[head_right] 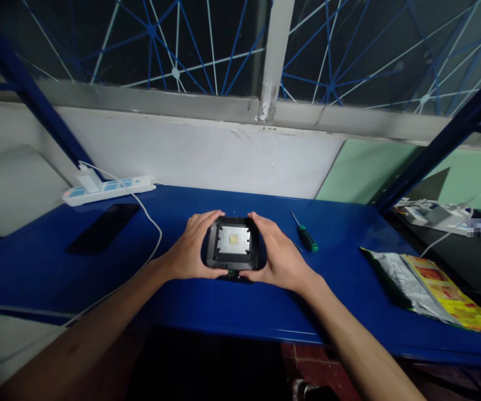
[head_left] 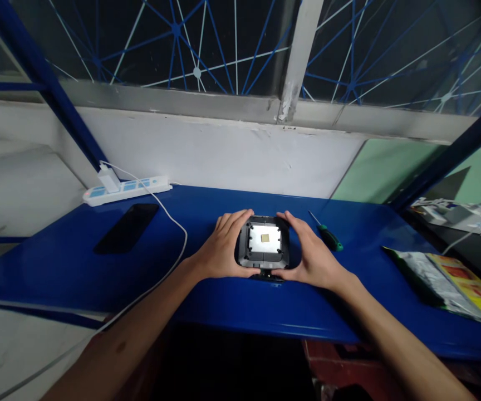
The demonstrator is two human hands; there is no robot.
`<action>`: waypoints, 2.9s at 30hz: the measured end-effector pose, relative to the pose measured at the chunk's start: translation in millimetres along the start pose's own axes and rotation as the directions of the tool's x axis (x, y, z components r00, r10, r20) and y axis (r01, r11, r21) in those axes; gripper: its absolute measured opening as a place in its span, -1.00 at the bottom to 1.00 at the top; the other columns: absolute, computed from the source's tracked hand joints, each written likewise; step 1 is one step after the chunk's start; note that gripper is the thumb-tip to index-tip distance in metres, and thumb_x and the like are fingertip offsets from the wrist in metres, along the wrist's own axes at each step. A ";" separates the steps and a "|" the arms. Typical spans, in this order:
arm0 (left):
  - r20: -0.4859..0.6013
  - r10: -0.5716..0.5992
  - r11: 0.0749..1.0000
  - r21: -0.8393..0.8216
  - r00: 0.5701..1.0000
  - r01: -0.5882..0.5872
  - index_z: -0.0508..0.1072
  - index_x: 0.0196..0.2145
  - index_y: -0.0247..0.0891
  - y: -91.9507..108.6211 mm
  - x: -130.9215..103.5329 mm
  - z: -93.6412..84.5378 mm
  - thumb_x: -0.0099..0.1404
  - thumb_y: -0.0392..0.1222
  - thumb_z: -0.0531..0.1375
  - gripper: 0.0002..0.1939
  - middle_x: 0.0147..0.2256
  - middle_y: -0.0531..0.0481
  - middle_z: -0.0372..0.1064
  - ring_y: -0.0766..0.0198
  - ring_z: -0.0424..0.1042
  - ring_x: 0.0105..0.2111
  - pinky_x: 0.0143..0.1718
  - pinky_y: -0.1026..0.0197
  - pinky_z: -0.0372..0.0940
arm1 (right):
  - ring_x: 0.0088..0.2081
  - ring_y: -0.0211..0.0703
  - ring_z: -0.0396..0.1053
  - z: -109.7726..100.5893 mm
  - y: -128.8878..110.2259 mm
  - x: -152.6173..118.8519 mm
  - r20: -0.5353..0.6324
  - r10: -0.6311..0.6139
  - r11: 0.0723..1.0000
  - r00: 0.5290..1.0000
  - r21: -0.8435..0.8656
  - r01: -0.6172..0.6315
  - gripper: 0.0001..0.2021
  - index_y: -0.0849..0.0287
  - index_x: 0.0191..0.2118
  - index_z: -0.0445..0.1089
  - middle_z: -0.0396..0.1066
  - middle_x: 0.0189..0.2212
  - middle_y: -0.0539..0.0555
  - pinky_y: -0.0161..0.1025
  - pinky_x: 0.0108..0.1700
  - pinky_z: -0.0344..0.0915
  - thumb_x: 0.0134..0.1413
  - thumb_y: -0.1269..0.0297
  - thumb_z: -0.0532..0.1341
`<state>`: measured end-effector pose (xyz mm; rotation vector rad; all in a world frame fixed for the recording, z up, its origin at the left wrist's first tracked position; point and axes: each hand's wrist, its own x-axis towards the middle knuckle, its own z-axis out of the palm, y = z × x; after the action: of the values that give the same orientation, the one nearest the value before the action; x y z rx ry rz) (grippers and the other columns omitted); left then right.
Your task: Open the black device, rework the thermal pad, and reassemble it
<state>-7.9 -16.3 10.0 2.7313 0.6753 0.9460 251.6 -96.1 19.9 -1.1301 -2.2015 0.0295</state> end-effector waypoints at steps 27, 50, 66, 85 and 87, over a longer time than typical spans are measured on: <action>0.174 0.146 0.976 0.136 0.974 -0.171 -0.23 0.43 -0.24 14.1 21.6 -9.8 0.07 0.18 0.40 0.23 0.30 -0.35 0.12 -0.32 0.15 0.28 0.34 -0.38 -0.07 | 0.24 0.43 0.28 7.0 0.9 -0.4 -0.087 -0.077 0.995 0.993 -0.062 0.072 0.23 0.15 0.49 -0.37 0.20 0.28 0.44 0.41 0.13 0.38 -0.07 -0.14 0.41; -0.051 0.076 0.854 -0.511 0.996 -0.092 -0.29 0.38 -0.05 22.4 33.4 9.2 -0.13 0.08 0.56 0.38 0.32 -0.36 -0.06 -0.39 0.11 0.31 0.30 -0.43 0.14 | 0.45 0.35 -0.07 11.2 -5.6 -1.0 0.082 0.074 0.962 0.994 0.258 -0.093 0.43 0.09 0.46 -0.68 -0.22 0.48 0.41 0.34 0.36 0.13 -0.16 -0.15 0.47; -0.075 0.049 0.856 -0.511 0.996 -0.081 -0.30 0.40 -0.03 -8.5 26.0 -4.3 -0.10 0.07 0.57 0.41 0.35 -0.41 -0.05 -0.41 0.08 0.33 0.28 -0.47 0.10 | 0.29 0.46 0.21 12.8 6.8 -3.6 -0.039 0.171 0.974 0.984 0.154 -0.164 0.37 0.01 0.48 -0.56 0.16 0.30 0.37 0.45 0.24 0.25 -0.20 -0.12 0.47; 0.052 0.236 0.971 -0.061 0.970 -0.233 -0.18 0.39 -0.05 4.0 18.3 -8.1 0.02 0.02 0.48 0.19 0.30 -0.36 0.02 -0.39 0.13 0.27 0.24 -0.50 0.13 | 0.25 0.38 0.23 1.1 4.5 -1.4 -0.019 -0.039 0.999 0.999 -0.027 0.039 0.21 0.02 0.49 -0.43 0.17 0.30 0.33 0.36 0.20 0.30 -0.05 -0.12 0.40; 0.032 0.251 0.967 -0.049 0.967 -0.249 -0.19 0.38 -0.06 4.2 18.1 -7.7 0.05 -0.01 0.45 0.16 0.30 -0.35 0.01 -0.37 0.13 0.27 0.25 -0.49 0.10 | 0.24 0.38 0.24 -0.4 4.4 -1.0 -0.031 -0.042 0.998 0.999 -0.039 0.040 0.21 0.04 0.49 -0.43 0.18 0.29 0.34 0.37 0.17 0.31 -0.05 -0.12 0.40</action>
<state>1.4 -11.4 27.2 2.8322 0.3020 0.9423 255.4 -94.2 18.4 -1.0985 -2.2052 -0.0478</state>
